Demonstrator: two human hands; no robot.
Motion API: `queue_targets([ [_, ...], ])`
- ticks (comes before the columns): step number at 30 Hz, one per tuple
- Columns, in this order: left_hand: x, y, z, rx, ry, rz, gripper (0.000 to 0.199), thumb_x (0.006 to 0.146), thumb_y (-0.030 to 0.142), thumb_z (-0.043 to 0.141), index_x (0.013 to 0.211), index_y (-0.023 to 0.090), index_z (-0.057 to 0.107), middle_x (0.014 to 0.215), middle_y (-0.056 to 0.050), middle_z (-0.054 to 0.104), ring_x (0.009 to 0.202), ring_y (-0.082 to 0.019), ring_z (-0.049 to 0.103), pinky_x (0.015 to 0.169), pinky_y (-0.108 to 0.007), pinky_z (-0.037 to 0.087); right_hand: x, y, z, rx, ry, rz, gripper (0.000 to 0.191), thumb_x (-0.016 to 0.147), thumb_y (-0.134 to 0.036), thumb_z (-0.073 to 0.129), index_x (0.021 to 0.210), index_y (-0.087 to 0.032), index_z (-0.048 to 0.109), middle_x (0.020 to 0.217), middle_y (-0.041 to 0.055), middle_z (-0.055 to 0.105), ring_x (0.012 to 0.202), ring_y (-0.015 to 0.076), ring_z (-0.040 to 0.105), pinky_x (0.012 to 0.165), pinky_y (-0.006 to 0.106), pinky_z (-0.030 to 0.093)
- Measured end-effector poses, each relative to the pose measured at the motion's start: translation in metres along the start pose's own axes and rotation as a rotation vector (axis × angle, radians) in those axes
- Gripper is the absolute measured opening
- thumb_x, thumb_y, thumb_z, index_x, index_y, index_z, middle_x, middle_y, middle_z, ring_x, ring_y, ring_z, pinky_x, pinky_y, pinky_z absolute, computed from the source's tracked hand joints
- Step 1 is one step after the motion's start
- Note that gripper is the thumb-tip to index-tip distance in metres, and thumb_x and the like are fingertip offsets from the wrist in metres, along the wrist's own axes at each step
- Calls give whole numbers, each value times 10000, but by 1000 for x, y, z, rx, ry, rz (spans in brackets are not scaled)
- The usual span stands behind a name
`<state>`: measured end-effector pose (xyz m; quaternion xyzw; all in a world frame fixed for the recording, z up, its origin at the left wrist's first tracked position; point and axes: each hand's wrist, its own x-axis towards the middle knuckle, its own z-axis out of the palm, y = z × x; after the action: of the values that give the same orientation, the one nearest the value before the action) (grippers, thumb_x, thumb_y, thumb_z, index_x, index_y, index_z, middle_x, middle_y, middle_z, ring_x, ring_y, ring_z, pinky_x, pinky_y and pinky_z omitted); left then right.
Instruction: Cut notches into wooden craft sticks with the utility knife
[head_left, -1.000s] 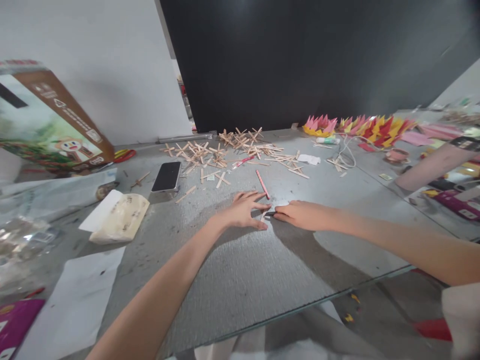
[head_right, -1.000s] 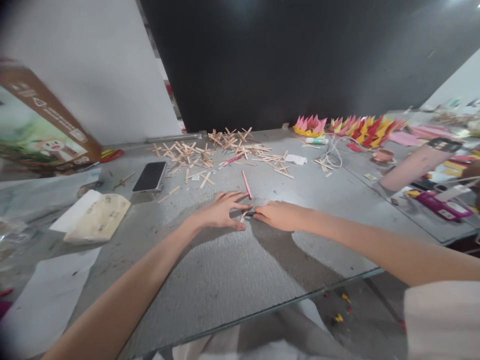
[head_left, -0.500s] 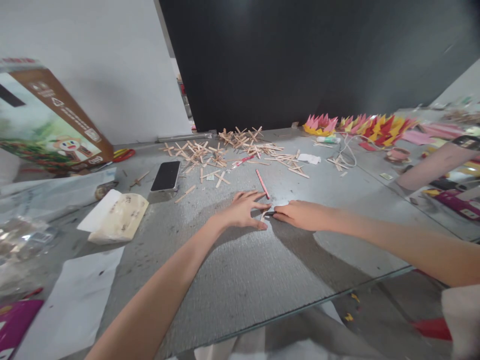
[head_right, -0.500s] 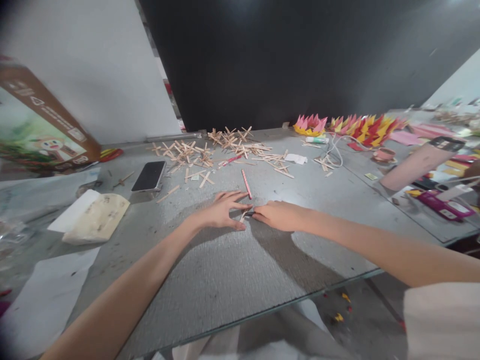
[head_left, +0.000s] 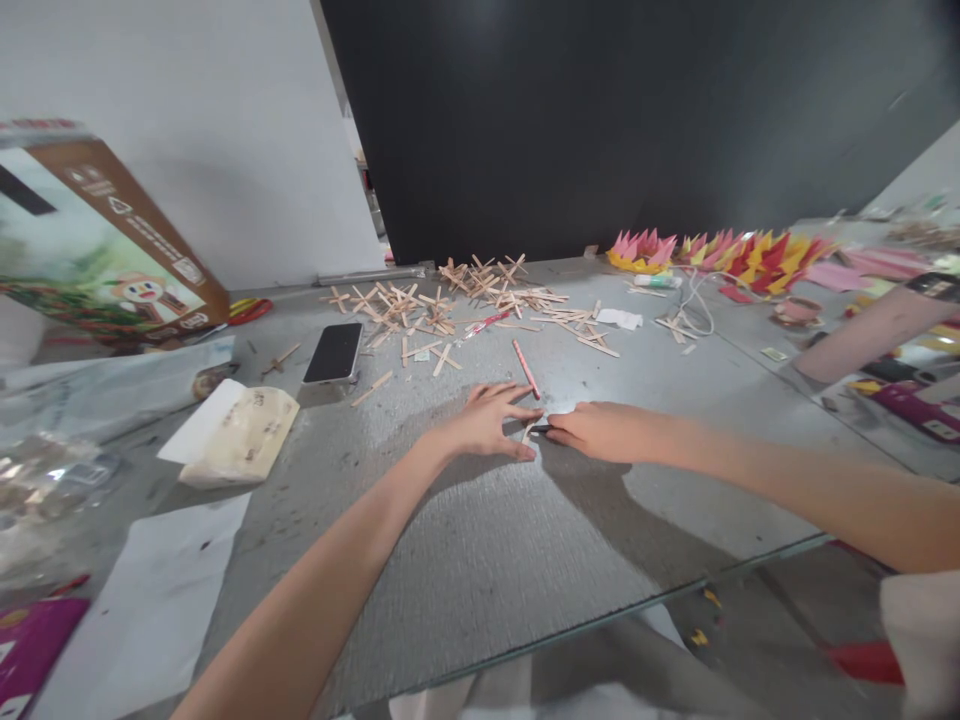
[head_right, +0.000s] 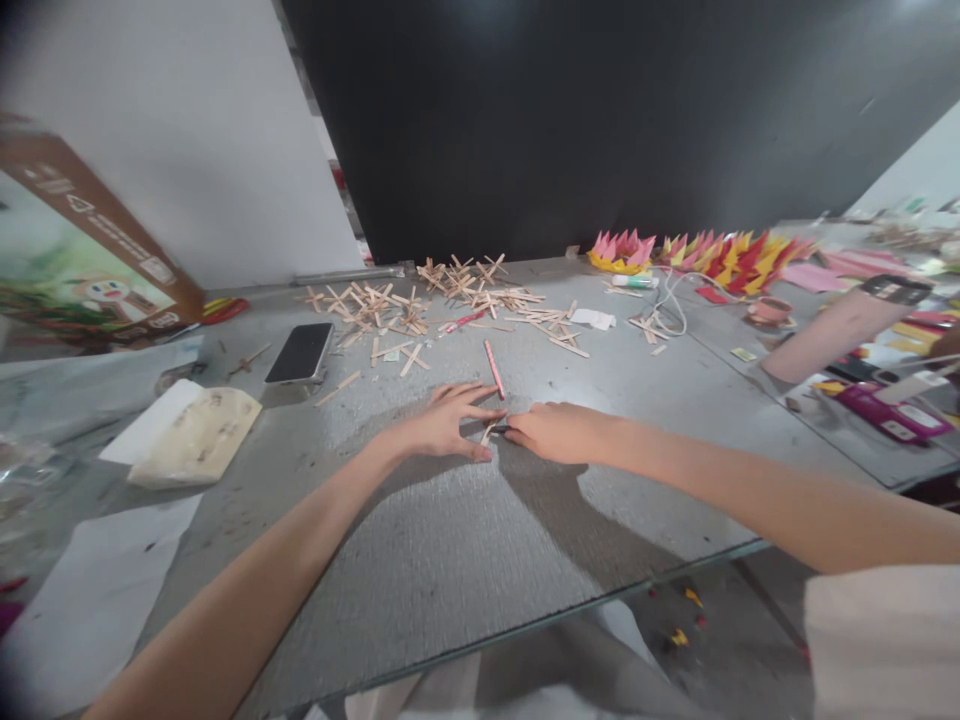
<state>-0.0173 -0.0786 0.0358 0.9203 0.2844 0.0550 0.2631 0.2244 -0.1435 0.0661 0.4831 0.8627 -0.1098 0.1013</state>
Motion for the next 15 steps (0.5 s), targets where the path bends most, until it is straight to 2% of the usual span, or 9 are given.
queue_targets([
  [3, 0, -1, 1, -8, 6, 9, 759, 803, 716, 749, 1468, 373, 621, 1736, -56, 295, 1615, -375, 194, 1273, -589, 120, 1, -8, -10, -168, -29, -10, 384, 1082, -351, 429, 1216, -155, 732, 908, 160, 769, 750, 266, 734, 666, 327, 442],
  [6, 0, -2, 2, -13, 13, 20, 727, 800, 694, 763, 1443, 376, 646, 1735, -58, 296, 1611, -389, 198, 1272, -598, 117, 4, -18, -25, -268, -115, -23, 334, 1041, -246, 469, 1181, -151, 757, 888, 165, 770, 748, 285, 747, 666, 342, 459],
  [10, 2, -2, 3, 9, 20, 34, 620, 803, 621, 789, 1363, 368, 711, 1726, -65, 320, 1602, -396, 222, 1267, -606, 122, 13, -28, -46, -265, -225, -45, 259, 922, -114, 562, 1028, -136, 798, 841, 163, 767, 770, 303, 745, 715, 385, 496],
  [15, 2, -4, 4, 24, 16, 36, 554, 794, 554, 812, 1315, 383, 735, 1728, -42, 319, 1601, -380, 236, 1257, -605, 151, 31, -35, -60, -262, -311, -83, 204, 839, -44, 604, 883, -146, 775, 772, 116, 735, 702, 250, 686, 728, 399, 496],
])
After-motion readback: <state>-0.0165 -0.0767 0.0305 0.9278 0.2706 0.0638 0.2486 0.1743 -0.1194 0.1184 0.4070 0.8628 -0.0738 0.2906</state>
